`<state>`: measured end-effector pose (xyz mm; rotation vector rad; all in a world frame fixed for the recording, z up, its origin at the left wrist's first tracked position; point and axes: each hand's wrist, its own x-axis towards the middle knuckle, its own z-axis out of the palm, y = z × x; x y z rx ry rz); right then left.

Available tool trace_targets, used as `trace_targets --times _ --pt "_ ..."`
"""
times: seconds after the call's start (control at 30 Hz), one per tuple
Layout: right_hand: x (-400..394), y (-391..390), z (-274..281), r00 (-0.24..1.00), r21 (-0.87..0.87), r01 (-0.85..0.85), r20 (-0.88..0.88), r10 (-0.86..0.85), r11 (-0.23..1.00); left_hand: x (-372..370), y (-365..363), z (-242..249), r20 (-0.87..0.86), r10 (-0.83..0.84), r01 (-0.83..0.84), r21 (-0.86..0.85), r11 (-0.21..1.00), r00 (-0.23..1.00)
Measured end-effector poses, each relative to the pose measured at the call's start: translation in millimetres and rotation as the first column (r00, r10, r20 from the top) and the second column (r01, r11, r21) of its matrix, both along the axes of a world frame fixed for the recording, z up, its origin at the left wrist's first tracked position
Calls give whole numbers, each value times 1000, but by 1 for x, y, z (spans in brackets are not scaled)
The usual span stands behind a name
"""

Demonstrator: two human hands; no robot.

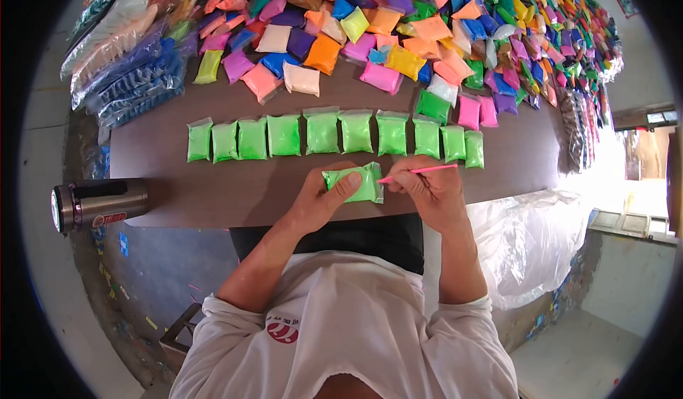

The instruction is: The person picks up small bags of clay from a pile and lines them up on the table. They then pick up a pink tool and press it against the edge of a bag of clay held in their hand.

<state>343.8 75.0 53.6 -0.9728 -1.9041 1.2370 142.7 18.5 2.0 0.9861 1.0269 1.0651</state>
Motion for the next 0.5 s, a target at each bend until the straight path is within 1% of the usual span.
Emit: trace_targets --times 0.1,0.2,0.27,0.3,0.37,0.5 --pt "-10 -4 -5 984 62 122 -135 -113 991 -1 1 0 8 -13 13 2 1000 1000" --pt "-10 -4 -5 988 236 153 -31 -150 960 0 2 3 23 3 -4 21 1000 1000" --pt "-7 -5 -4 996 187 91 -20 -88 978 0 2 5 35 9 -10 22 1000 999" --pt "-6 -6 -4 998 161 59 -15 -57 985 -2 2 6 17 -20 20 2 1000 1000" --pt "-5 -3 -6 997 114 68 -44 -64 991 -6 0 5 -16 -79 79 -41 996 997" --pt "-11 -2 -2 986 57 146 -94 -140 988 -1 -1 0 -1 -24 24 -33 999 1000"
